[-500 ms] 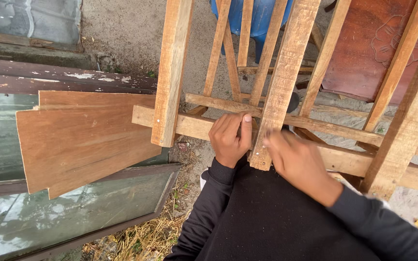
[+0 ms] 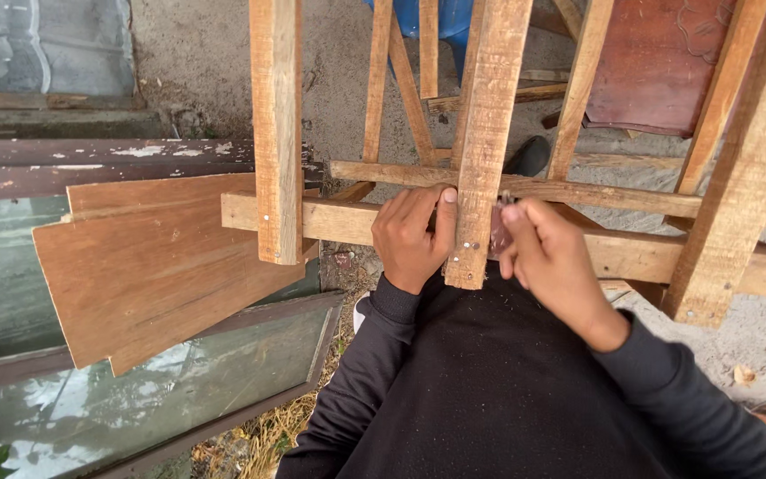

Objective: The person sands the surface and edges of a wooden structure by hand with a piece of sandpaper.

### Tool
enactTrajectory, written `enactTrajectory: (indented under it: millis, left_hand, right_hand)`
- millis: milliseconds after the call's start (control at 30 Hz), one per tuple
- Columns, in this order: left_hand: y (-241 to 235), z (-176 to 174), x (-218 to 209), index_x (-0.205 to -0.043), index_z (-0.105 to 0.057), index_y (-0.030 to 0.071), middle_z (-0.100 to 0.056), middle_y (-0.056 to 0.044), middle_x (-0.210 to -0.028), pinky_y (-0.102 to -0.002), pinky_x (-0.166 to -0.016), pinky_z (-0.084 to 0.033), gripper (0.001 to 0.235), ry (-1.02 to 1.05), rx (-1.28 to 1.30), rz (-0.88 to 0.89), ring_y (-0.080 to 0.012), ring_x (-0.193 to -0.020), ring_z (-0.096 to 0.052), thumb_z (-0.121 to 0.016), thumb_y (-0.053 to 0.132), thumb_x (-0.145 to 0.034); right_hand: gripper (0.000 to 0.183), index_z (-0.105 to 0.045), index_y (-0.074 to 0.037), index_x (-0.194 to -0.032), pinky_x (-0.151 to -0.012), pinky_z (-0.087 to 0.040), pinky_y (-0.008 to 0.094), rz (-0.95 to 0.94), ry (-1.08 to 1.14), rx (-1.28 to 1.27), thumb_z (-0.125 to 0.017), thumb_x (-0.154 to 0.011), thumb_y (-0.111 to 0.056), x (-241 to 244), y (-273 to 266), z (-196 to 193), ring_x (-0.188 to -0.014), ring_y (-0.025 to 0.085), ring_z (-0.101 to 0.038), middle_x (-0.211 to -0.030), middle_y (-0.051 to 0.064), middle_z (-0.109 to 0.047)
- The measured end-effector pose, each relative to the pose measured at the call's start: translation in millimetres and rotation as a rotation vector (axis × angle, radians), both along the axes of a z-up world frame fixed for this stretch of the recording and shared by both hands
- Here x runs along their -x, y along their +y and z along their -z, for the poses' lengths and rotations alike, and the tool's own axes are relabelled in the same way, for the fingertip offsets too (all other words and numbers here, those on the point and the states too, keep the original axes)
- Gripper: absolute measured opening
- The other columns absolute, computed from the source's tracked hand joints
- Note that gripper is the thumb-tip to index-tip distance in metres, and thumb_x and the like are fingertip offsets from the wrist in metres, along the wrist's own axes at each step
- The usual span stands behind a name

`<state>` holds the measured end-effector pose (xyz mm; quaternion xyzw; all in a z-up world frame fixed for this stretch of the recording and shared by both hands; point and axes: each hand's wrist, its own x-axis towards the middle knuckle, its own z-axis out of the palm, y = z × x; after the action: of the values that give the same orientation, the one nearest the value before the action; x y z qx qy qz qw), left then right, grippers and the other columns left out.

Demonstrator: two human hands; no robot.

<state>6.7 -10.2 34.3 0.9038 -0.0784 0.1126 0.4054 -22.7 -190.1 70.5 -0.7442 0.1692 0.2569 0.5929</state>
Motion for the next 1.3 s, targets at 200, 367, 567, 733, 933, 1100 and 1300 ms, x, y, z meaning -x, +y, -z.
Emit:
enactTrajectory:
  millis: [200,367,567,733,933,1100,1300]
  left_hand:
    - [2,1,-2,-0.094,-0.074,0.004,-0.072,-0.008,-0.083,-0.036,-0.066,-0.049,0.017,-0.039,0.021,0.017,-0.0228,-0.072,-0.065,-0.066,0.018,-0.101]
    - [6,2,-1,-0.093,-0.075,0.005,-0.073,-0.008,-0.082,-0.037,-0.062,-0.048,0.017,-0.041,0.046,0.017,-0.0233,-0.069,-0.064,-0.066,0.017,-0.101]
    - [11,11,4,-0.092,-0.075,0.006,-0.074,-0.007,-0.082,-0.035,-0.058,-0.044,0.02,-0.072,0.066,0.053,-0.0197,-0.065,-0.064,-0.064,0.019,-0.102]
    - [12,12,3,-0.096,-0.076,0.008,-0.074,-0.005,-0.08,-0.034,-0.059,-0.045,0.019,-0.033,0.055,0.089,-0.018,-0.064,-0.063,-0.063,0.02,-0.103]
    - [14,9,6,-0.1,-0.071,0.009,-0.073,-0.006,-0.087,-0.036,-0.07,-0.049,0.016,-0.088,0.081,0.099,-0.0214,-0.075,-0.067,-0.062,0.021,-0.106]
    - [12,6,5,-0.097,-0.071,0.01,-0.072,-0.005,-0.081,-0.037,-0.067,-0.048,0.013,-0.035,0.061,0.091,-0.0224,-0.07,-0.065,-0.064,0.019,-0.103]
    - [13,7,5,-0.099,-0.07,0.009,-0.073,-0.005,-0.083,-0.037,-0.066,-0.046,0.014,-0.067,0.066,0.112,-0.0216,-0.07,-0.065,-0.062,0.02,-0.104]
  right_hand:
    - [0.026,-0.057,-0.006,-0.093,-0.042,-0.048,0.022,-0.071,-0.299,0.121,-0.046,-0.111,-0.021,4,7,13,-0.051,0.007,-0.059,-0.07,0.004,-0.06]
    - [0.022,-0.061,-0.005,-0.099,-0.051,-0.05,0.023,-0.275,-0.651,0.267,-0.052,-0.112,-0.022,34,-1,8,-0.061,0.008,-0.061,-0.078,0.004,-0.063]
    - [0.029,-0.064,-0.003,-0.093,-0.035,-0.033,0.03,-0.398,-0.54,1.055,-0.055,-0.115,-0.021,49,-54,-3,-0.04,0.013,-0.046,-0.064,0.006,-0.059]
    - [0.025,-0.063,0.0,-0.103,-0.037,-0.037,0.028,-0.32,-0.466,0.921,-0.053,-0.116,-0.02,40,-28,16,-0.042,0.013,-0.051,-0.06,0.004,-0.056]
    - [0.032,-0.054,-0.003,-0.09,-0.043,-0.043,0.022,0.137,-0.16,0.058,-0.046,-0.113,-0.025,43,28,8,-0.049,0.009,-0.058,-0.07,0.006,-0.058]
    - [0.033,-0.056,-0.004,-0.089,-0.042,-0.041,0.021,0.196,0.027,-0.22,-0.041,-0.112,-0.023,56,24,-1,-0.051,0.008,-0.058,-0.07,0.007,-0.065]
    - [0.024,-0.065,-0.009,-0.098,-0.035,-0.044,0.022,0.081,-0.216,0.07,-0.046,-0.108,-0.021,53,-3,-9,-0.05,0.007,-0.061,-0.075,0.004,-0.071]
